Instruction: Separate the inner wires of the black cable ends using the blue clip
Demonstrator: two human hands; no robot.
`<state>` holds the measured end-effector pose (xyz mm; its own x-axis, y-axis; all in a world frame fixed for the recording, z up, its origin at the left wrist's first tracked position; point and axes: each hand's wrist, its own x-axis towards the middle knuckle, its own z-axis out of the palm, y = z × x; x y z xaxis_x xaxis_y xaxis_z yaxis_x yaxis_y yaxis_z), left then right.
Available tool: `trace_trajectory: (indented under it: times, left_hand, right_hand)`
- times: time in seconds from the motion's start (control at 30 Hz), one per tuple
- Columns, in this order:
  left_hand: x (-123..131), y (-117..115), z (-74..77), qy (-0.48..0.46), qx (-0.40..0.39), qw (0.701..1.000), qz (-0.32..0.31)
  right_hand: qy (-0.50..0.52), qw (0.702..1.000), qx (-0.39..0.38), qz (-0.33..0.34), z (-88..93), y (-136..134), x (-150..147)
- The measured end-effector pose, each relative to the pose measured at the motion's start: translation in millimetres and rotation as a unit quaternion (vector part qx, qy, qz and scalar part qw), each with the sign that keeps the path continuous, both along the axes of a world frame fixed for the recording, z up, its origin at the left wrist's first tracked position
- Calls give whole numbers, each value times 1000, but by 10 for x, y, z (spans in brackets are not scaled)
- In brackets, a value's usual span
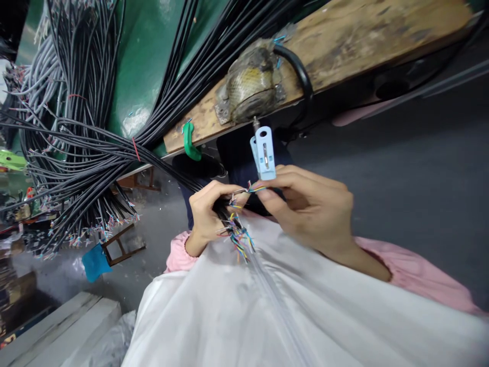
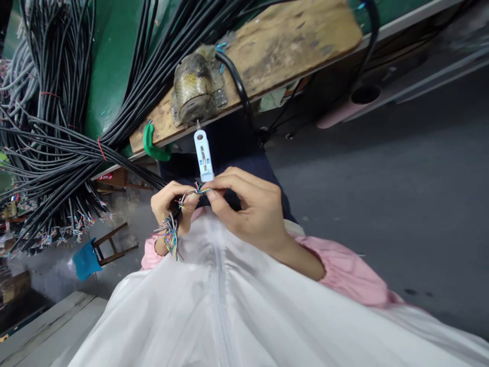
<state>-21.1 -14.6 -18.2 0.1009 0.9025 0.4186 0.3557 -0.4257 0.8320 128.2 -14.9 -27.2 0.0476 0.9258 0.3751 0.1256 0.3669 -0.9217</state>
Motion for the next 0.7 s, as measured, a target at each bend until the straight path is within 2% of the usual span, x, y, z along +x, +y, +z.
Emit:
trace_trajectory:
  times: [0.17, 0.33, 0.53, 0.7]
  left_hand:
    - [8, -3, -3, 15, -25, 999, 26]
    - [19, 1, 26, 4, -62, 998, 19]
    - [36, 10, 42, 8, -13, 1000, 23]
    - [12, -35, -31, 22, -64, 997, 29]
  right_hand:
    - [40, 998, -44, -7, -13, -25, -4]
    - [20, 999, 23, -32, 1, -13, -47]
    - [22, 994, 98, -42, -21, 65, -111]
    - [51, 998, 46, -12, -41, 100, -91]
